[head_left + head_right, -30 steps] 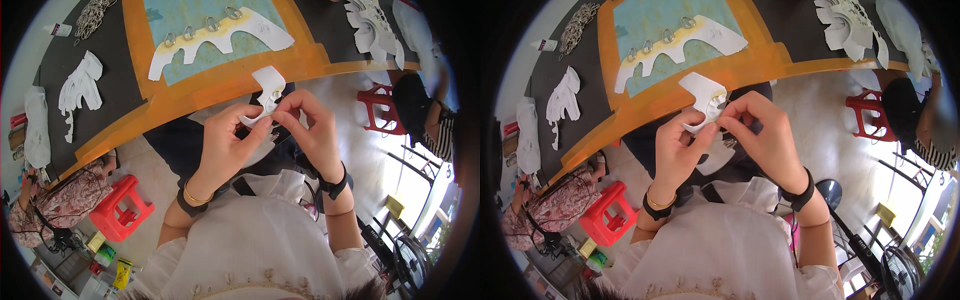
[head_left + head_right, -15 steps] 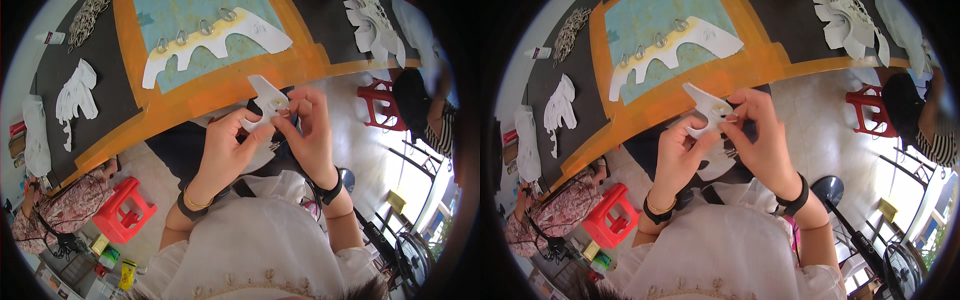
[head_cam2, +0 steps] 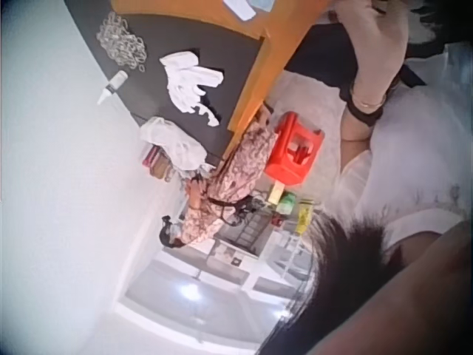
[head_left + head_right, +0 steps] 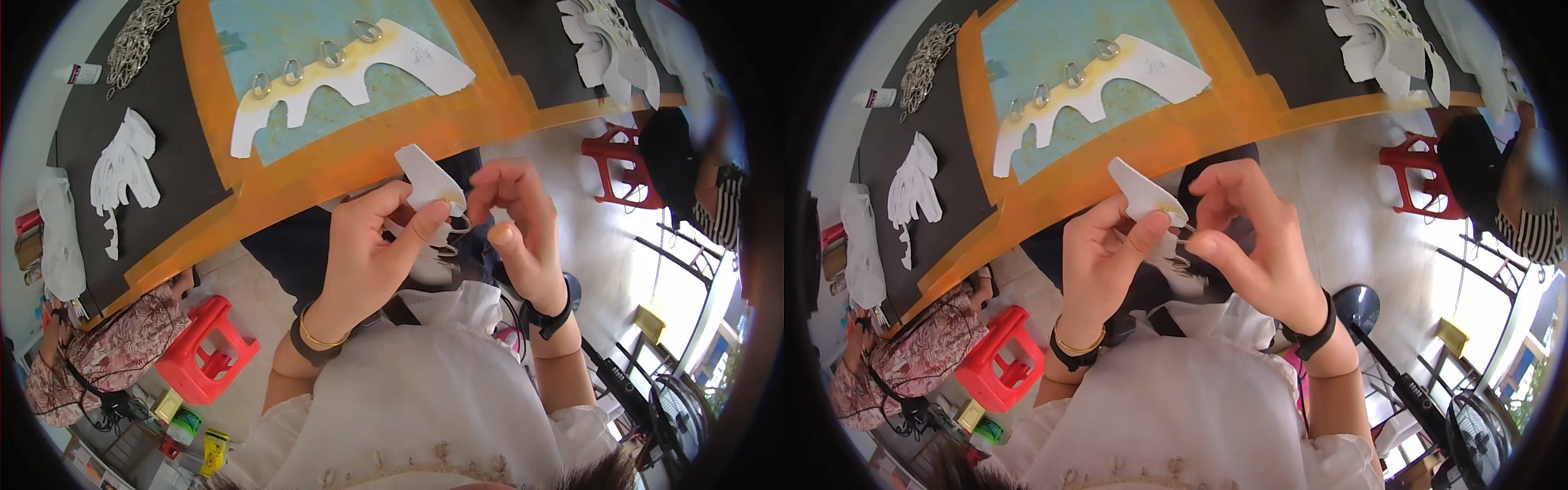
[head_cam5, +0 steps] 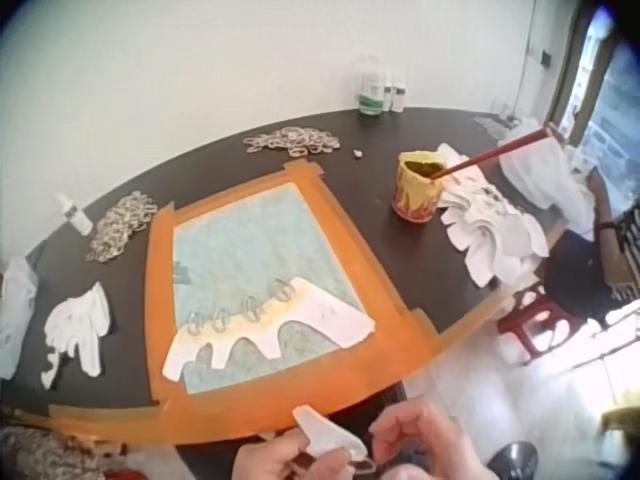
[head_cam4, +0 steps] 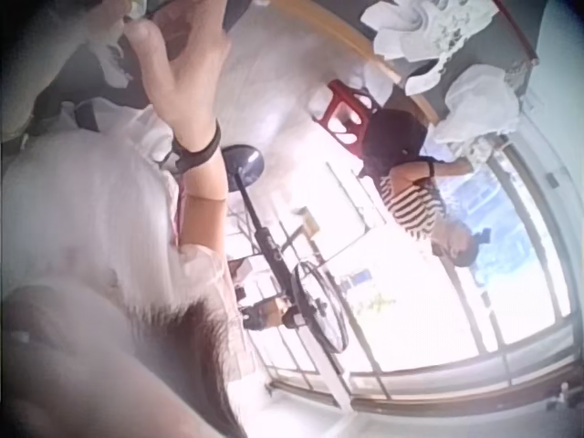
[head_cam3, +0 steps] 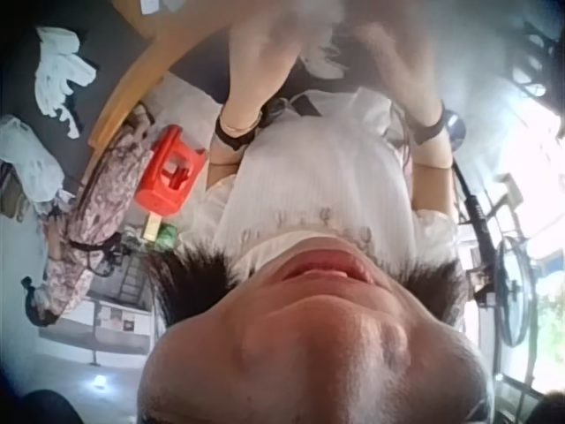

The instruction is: Manually inserting and securing metal rings into pre-cut shoe upper components.

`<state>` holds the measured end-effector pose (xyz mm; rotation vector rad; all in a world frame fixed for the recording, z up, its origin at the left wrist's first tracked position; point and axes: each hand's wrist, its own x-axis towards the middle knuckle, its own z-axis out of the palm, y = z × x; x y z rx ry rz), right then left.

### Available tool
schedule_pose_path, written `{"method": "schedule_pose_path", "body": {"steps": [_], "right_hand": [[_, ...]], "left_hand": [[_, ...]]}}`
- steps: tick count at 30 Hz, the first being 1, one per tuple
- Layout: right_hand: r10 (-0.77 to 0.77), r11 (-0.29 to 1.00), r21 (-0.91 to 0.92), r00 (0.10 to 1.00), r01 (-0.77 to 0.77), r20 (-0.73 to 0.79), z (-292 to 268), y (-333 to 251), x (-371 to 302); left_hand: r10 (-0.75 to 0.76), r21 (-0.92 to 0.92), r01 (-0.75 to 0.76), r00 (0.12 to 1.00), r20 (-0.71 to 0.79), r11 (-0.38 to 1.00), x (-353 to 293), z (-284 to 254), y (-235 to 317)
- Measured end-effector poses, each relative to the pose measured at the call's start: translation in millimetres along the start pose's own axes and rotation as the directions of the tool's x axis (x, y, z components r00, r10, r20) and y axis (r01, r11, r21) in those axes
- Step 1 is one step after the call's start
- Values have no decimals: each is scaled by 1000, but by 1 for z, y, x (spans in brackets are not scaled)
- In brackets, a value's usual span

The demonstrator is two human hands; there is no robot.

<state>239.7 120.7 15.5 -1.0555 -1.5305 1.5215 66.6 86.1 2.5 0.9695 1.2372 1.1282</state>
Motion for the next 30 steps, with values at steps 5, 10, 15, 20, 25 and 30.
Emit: {"method": "schedule_pose_path", "body": {"steps": [5, 10, 15, 20, 25, 30], "right_hand": [[110, 954, -282, 994, -100, 18, 7, -19, 9], [-119, 901, -396, 980, 175, 161, 0, -7, 14], [-139, 890, -403, 968, 214, 208, 0, -4, 13], [70, 993, -105, 990, -58, 118, -10, 1, 6], [51, 998, -28, 999, -51, 7, -14, 7, -4], [-1, 999, 51, 1000, 0, 25, -7, 16, -16]], "left_hand": [[55, 66, -60, 996, 70, 996, 2, 1, 3], [2, 0, -2, 990, 138, 1000, -1, -2, -1], [0, -35, 3, 997, 84, 999, -6, 0, -7], [-71, -80, 81, 989, 126, 993, 1, 4, -2], [-134, -141, 142, 989, 66, 980, 8, 17, 3], [93, 10, -93, 996, 0, 996, 10, 23, 5]]}}
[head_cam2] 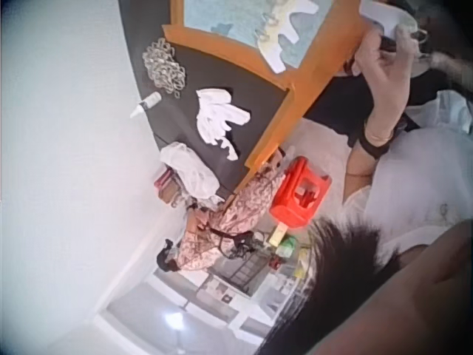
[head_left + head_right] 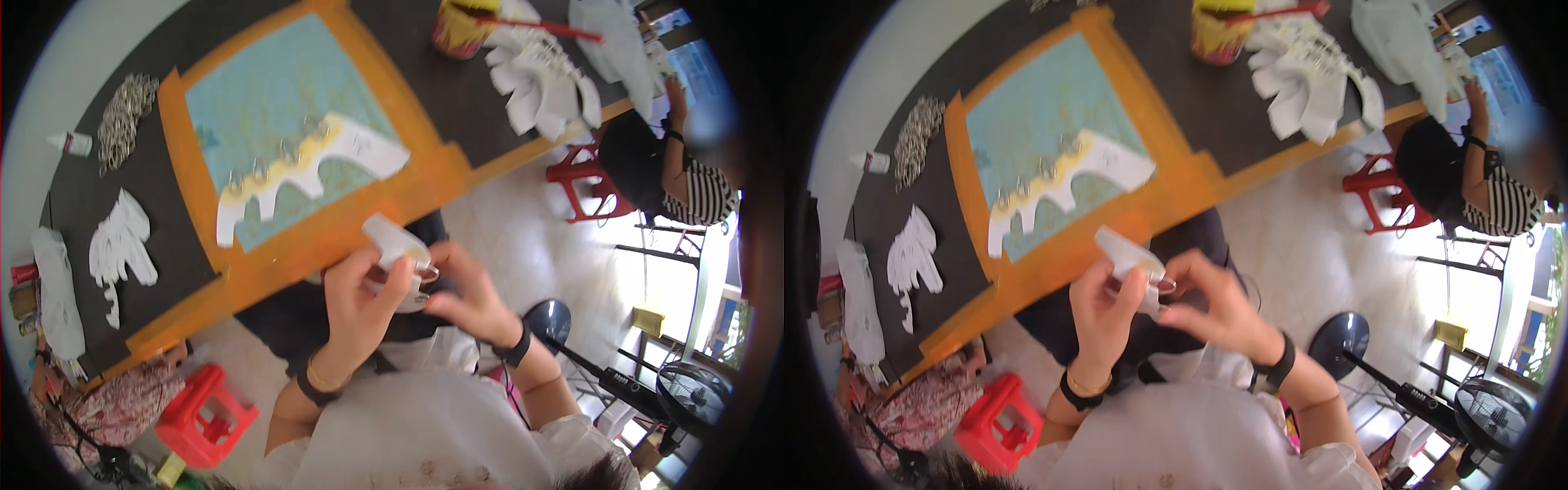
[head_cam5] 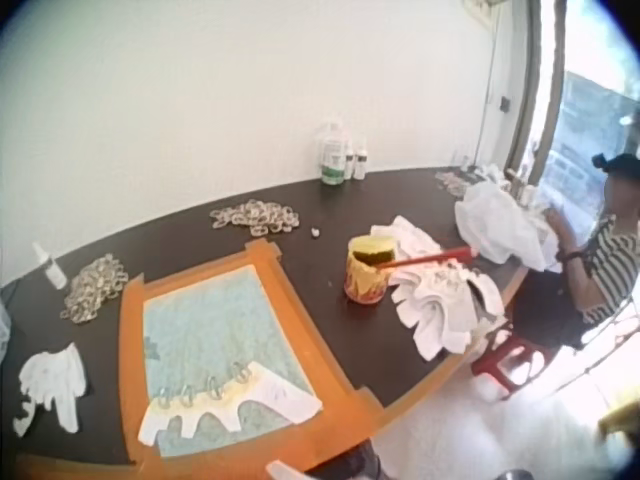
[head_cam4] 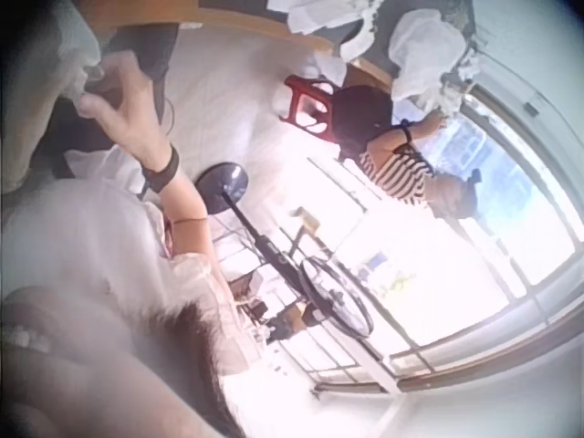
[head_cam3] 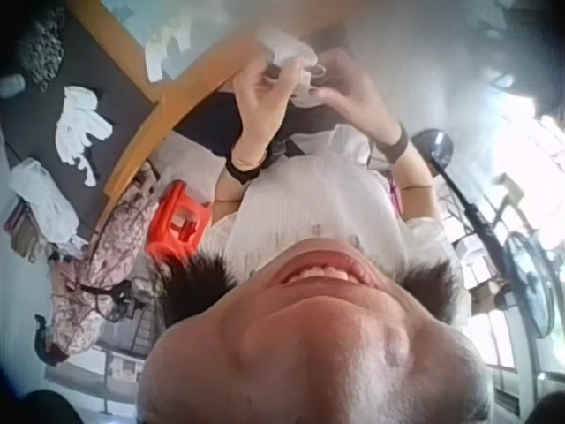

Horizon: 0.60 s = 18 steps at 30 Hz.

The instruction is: Manually inserting and securing metal rings into pre-cut shoe upper components.

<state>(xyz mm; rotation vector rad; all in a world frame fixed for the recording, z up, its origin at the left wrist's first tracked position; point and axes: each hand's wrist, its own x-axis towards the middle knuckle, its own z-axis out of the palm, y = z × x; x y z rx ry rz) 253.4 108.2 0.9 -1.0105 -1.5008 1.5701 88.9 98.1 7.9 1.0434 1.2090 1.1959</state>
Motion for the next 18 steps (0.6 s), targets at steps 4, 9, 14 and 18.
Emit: {"method": "schedule_pose_path", "body": {"steps": [4, 9, 14, 18], "right_hand": [[11, 993, -116, 994, -24, -109, 6, 2, -10], [162, 985, 100, 955, -141, -250, -26, -4, -24], [-89, 982, -184, 791, -30, -605, -95, -24, -34], [-297, 916, -401, 671, 1, -679, -168, -75, 9]], "left_hand": [[-22, -236, 41, 996, 82, 971, -1, 5, 5], [191, -114, -168, 952, 239, 979, 10, 14, 2], [-57, -52, 76, 954, 294, 996, 8, 2, -3], [-150, 52, 140, 927, 345, 989, 5, -9, -12]]}}
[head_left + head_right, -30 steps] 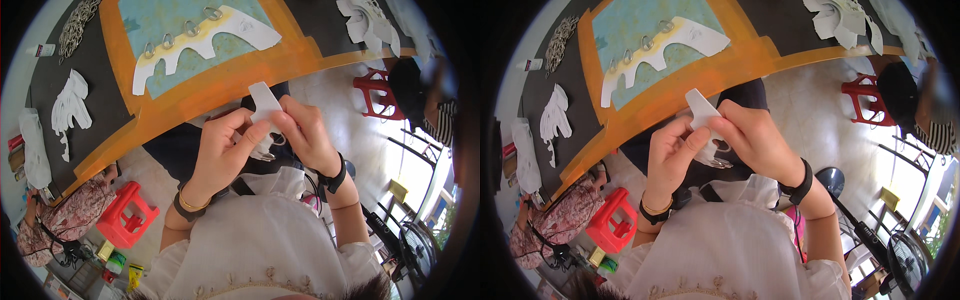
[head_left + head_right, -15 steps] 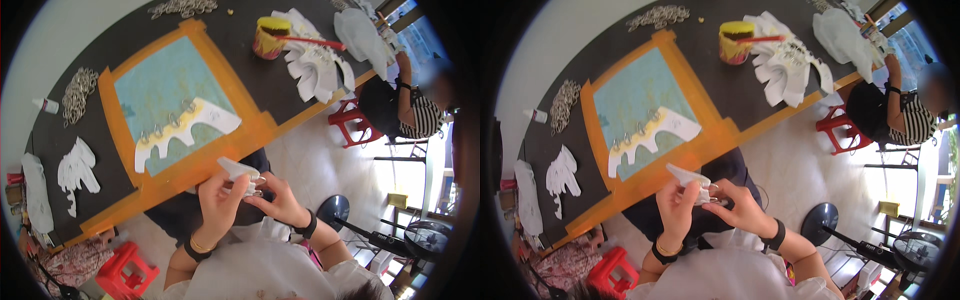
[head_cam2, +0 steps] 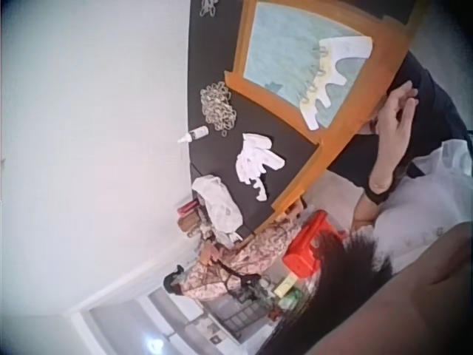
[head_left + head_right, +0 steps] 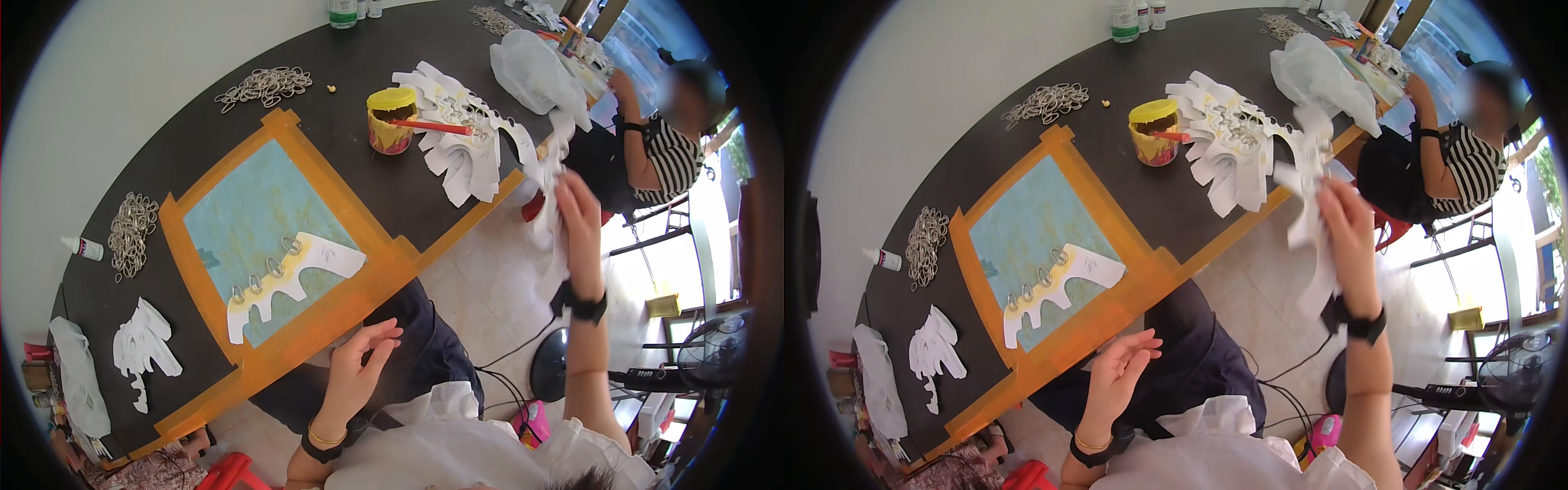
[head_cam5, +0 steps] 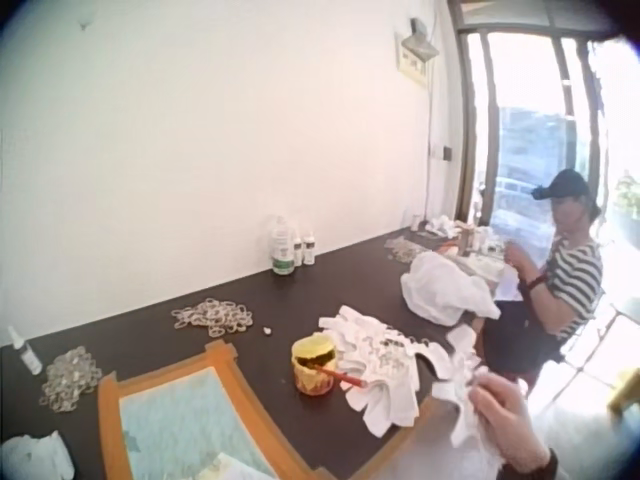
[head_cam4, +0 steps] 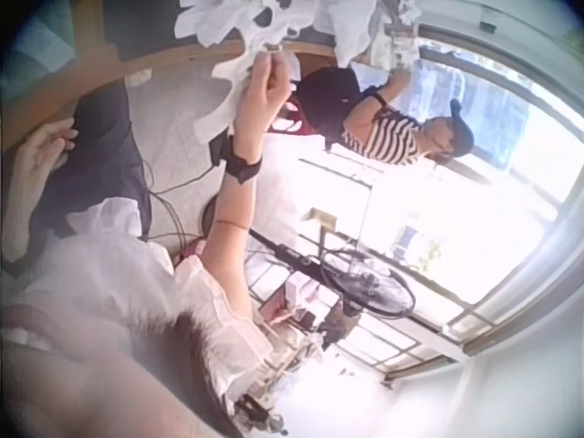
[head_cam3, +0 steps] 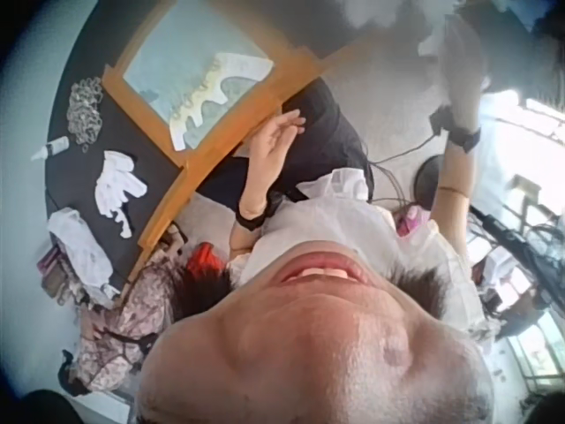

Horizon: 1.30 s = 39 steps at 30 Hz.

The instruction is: Manually inserting and securing metal rings into pre-cut shoe upper components.

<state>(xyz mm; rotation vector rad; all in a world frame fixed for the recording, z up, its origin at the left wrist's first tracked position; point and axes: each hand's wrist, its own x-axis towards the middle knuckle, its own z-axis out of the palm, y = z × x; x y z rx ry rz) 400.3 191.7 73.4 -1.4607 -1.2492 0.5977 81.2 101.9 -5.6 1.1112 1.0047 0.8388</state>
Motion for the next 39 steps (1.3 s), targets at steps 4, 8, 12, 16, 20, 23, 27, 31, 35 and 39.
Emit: {"method": "schedule_pose_path", "body": {"steps": [4, 8, 12, 16, 20, 23, 27, 31, 35, 39], "right_hand": [[-14, 1000, 6, 989, 13, 148, 17, -14, 78], [48, 997, -70, 949, -28, 313, 46, 11, 133], [-187, 912, -317, 952, 260, 243, 37, 51, 168], [-204, 810, -462, 912, 362, 356, 12, 89, 185], [-16, 800, -542, 912, 258, 411, 17, 79, 172], [97, 793, -589, 922, 156, 376, 4, 91, 191], [258, 883, -468, 869, -35, 421, -7, 90, 198], [409, 860, -448, 854, -244, 321, 7, 82, 189], [104, 777, -623, 957, 92, 271, 16, 88, 182], [222, 886, -462, 901, -28, 373, 12, 76, 182]], "left_hand": [[-10, -54, 5, 997, -74, 999, -2, 2, 1], [7, -19, -8, 999, -39, 1000, -6, 3, -5], [-15, -19, 14, 998, -63, 1000, -13, -4, -1], [-46, -72, 40, 995, -89, 997, -14, -9, -8], [-47, -100, 40, 997, -65, 994, -13, -8, -7], [-39, -77, 37, 999, -26, 996, -10, -6, -5], [-69, -70, 69, 998, -2, 995, -12, -9, -6], [-75, -80, 75, 997, 4, 994, -17, -11, -7], [-54, -70, 54, 999, -6, 996, -20, -10, -8], [-41, -73, 38, 998, -39, 997, -23, -11, -10]]}}
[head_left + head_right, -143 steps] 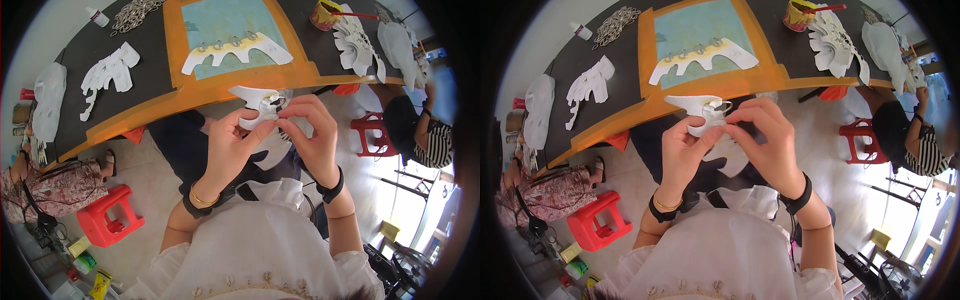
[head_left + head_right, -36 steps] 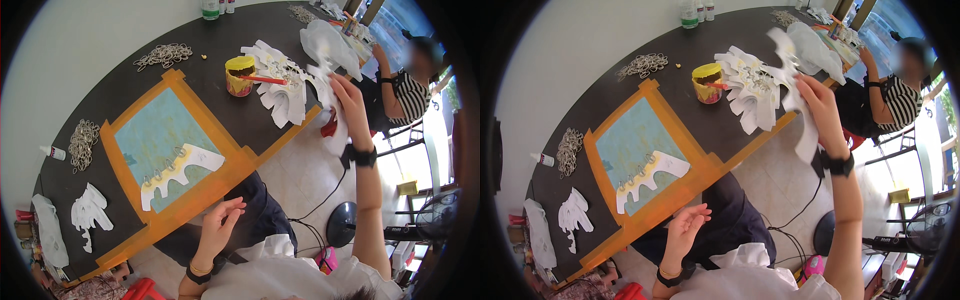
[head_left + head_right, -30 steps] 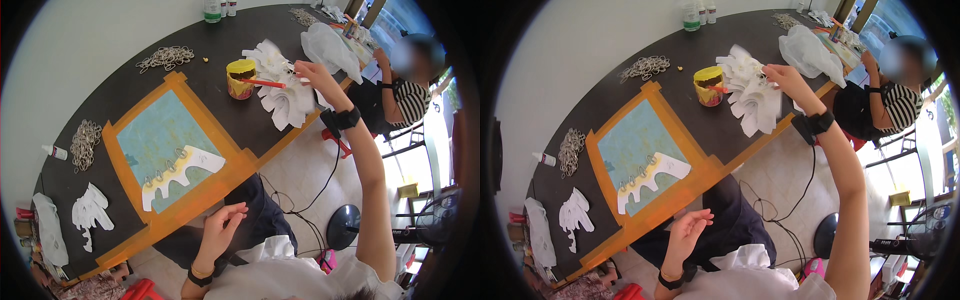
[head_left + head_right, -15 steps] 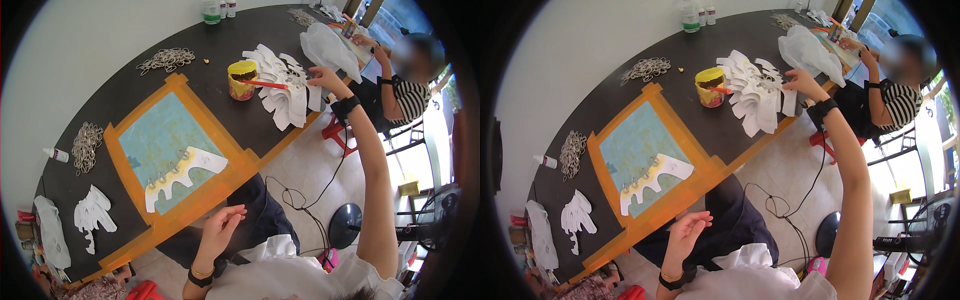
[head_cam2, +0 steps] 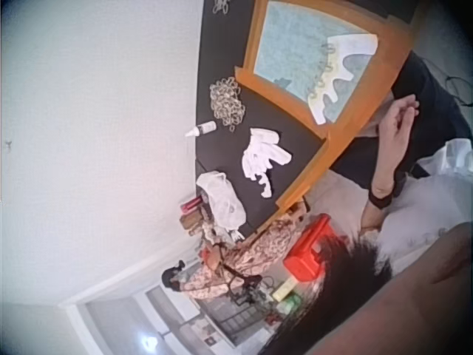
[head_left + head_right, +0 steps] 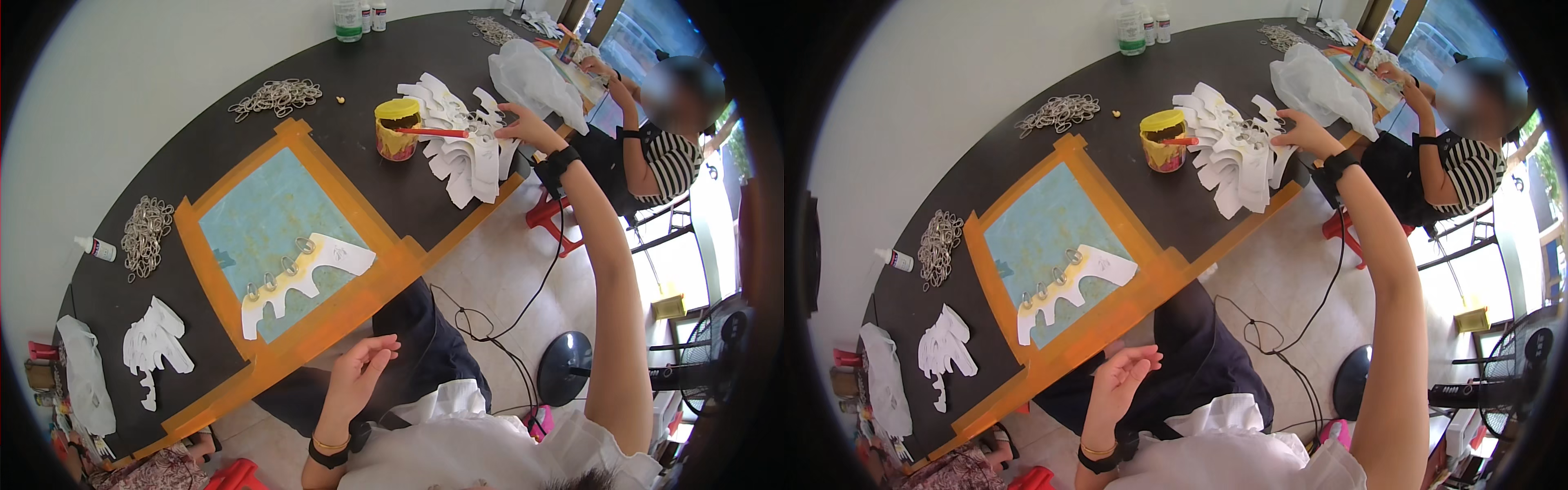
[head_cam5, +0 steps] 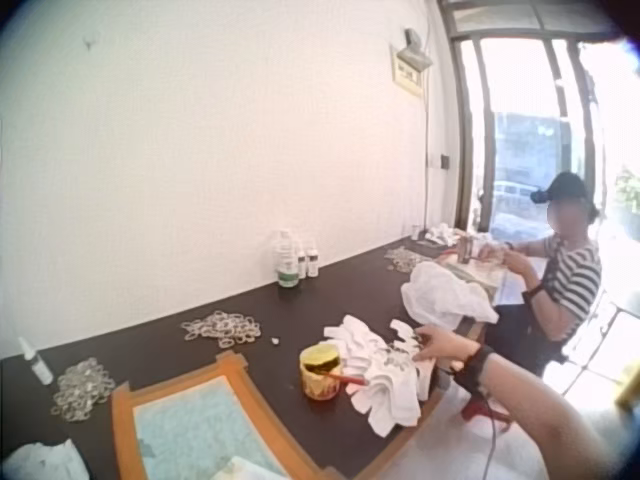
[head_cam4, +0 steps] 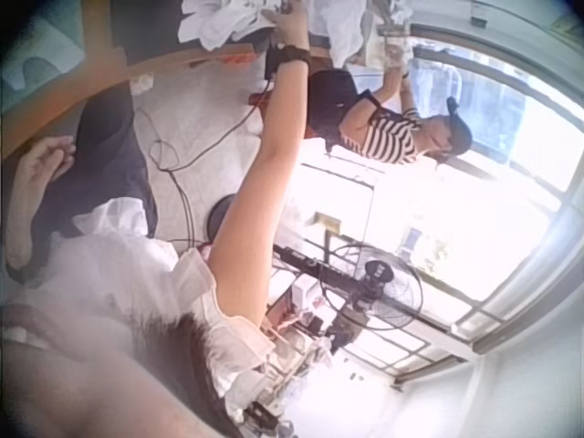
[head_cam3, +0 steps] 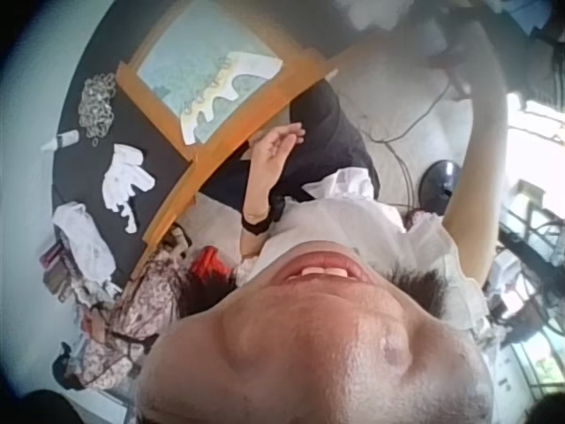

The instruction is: Manually inserting and securing metal rings into pre-cut shoe upper components.

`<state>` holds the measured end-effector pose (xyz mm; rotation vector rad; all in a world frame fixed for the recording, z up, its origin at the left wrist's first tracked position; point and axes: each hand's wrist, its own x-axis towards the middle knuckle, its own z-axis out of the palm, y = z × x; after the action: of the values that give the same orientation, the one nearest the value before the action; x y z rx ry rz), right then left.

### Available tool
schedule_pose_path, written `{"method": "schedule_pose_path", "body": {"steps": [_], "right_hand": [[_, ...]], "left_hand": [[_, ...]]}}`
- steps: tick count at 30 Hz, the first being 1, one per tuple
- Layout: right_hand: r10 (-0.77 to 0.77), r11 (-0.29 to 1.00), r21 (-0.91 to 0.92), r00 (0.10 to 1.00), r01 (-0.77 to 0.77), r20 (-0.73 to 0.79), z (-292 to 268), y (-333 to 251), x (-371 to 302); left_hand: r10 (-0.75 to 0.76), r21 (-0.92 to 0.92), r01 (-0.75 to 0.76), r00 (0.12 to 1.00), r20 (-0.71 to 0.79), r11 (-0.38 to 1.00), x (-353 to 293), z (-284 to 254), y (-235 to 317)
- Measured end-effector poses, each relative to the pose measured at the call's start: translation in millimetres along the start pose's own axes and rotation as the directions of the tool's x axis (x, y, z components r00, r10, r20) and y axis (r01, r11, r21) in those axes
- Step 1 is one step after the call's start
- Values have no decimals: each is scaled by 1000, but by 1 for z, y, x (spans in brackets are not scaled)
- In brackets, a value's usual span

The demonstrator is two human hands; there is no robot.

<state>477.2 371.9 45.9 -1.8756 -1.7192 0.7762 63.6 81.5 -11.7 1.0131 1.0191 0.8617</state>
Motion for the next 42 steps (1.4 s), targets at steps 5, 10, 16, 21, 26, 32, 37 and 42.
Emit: {"method": "schedule_pose_path", "body": {"steps": [5, 10, 16, 21, 26, 32, 37, 42], "right_hand": [[-44, 920, 392, 996, 11, 75, -20, 10, 3], [-87, 911, 401, 996, 93, -32, -55, -26, 0], [-221, 869, 471, 971, 152, 95, -28, -64, -10], [-185, 952, 242, 982, 187, -31, 19, -66, -22], [-407, 879, 121, 857, 462, -317, 19, -51, -78], [-213, 918, 267, 932, 294, -293, 87, -48, -203], [-242, 795, 571, 970, 205, -13, 172, -89, -255], [-299, 730, 683, 907, 16, 298, 215, -121, -280]], "left_hand": [[-9, -6, 9, 1000, 16, 1000, 0, 0, 1], [-34, 12, 34, 998, 44, 999, 2, -3, 5], [-9, -7, 10, 999, 33, 1000, -4, -2, 4], [0, -30, -2, 999, -52, 1000, -23, -10, 0], [240, 75, -233, 845, -478, 970, -55, -40, 22], [712, 903, 332, 563, -420, 271, -52, -84, 54], [739, 917, 381, 584, -337, 117, -21, -103, 42], [475, 698, 83, 675, -564, 711, -12, -98, 44]]}}
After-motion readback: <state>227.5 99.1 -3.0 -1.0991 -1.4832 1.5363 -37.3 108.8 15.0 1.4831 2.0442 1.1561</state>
